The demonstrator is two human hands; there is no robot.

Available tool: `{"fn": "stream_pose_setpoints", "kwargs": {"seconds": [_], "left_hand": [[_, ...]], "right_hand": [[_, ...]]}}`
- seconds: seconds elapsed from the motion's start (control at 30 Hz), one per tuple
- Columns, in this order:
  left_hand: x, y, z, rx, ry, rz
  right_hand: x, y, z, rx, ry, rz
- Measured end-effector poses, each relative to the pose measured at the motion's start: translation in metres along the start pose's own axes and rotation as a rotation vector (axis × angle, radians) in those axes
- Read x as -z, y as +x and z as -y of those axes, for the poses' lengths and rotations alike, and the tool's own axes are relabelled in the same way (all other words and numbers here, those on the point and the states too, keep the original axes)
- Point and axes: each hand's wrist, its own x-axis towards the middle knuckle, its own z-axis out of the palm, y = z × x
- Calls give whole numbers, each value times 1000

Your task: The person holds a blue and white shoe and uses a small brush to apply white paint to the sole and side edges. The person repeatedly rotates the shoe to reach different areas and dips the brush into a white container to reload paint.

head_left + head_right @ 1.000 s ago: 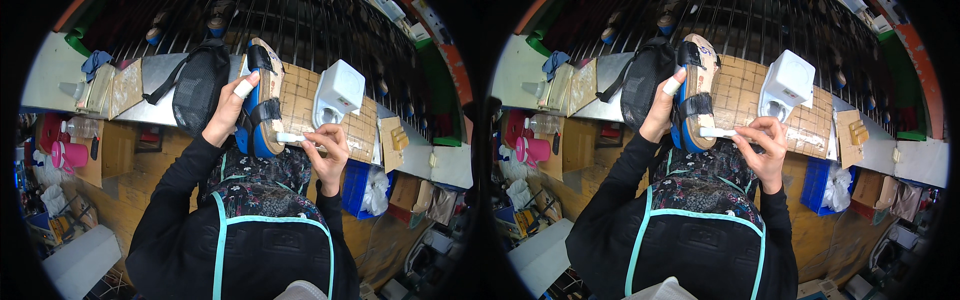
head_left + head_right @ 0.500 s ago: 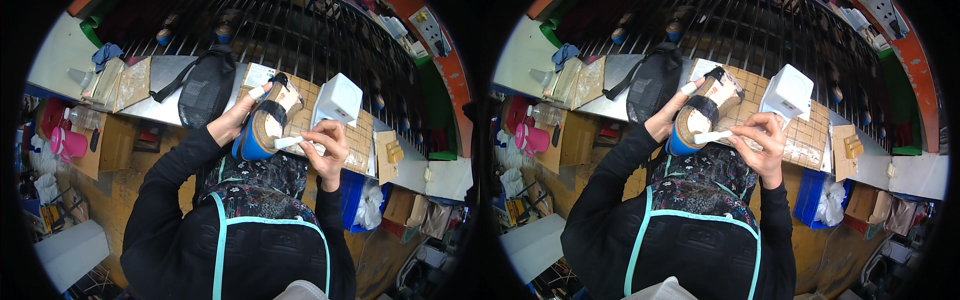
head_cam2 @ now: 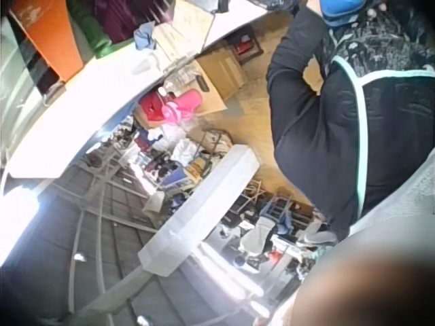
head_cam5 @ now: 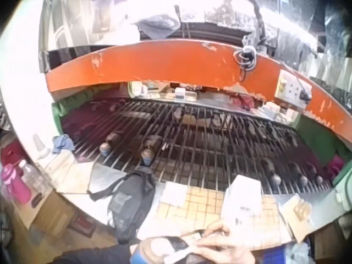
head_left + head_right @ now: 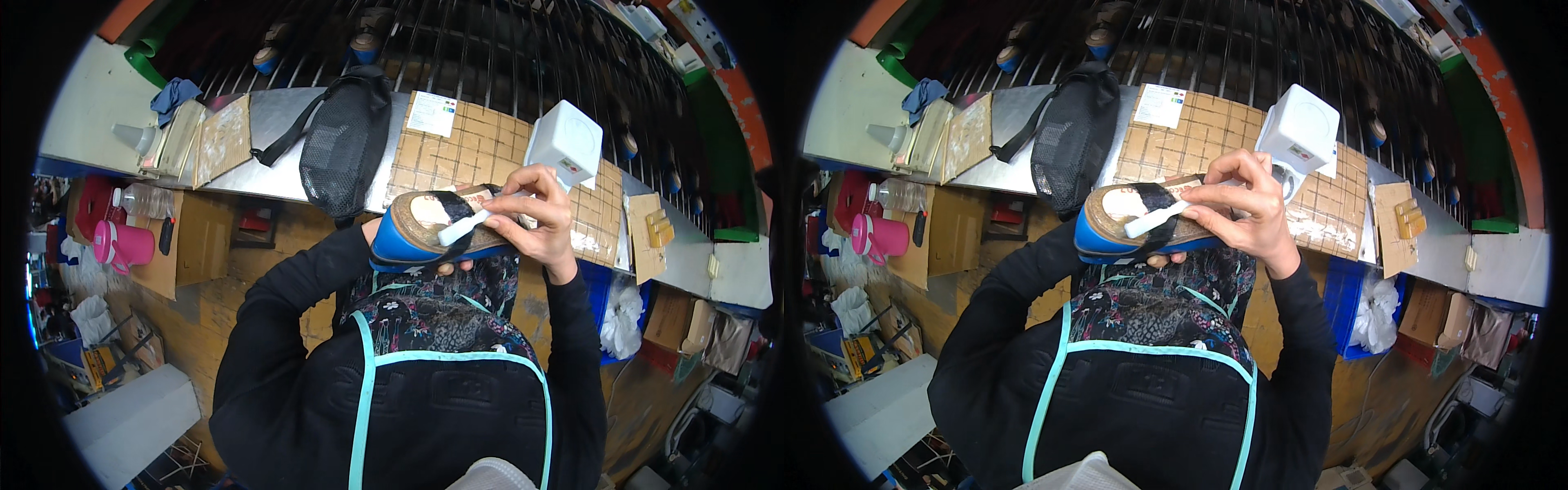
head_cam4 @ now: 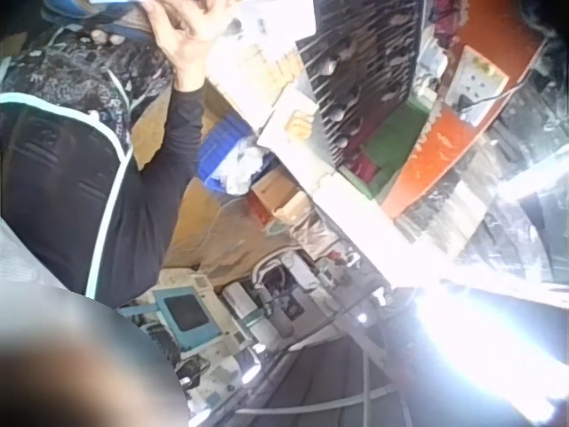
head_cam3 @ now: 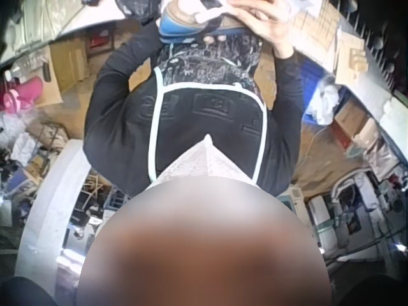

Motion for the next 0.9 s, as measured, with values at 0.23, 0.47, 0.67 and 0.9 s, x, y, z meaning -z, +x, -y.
{"fn": "stream_pose_setpoints", "kwargs": {"seconds": [0.23,0.47,0.67,0.9], "left_hand": [[7,11,10,98,-720,127],[8,20,-31,-331,-176,-546],[5,20,-46,-415,125,-628],[7,28,-30,-350,380,-533]], "right_hand": [[17,0,1,26,-83,-45],[-19,-30,41,-108,-450,-275],[-23,-35,38,-221,-306,-301],[5,7,-25,-371,-337,-644]]}}
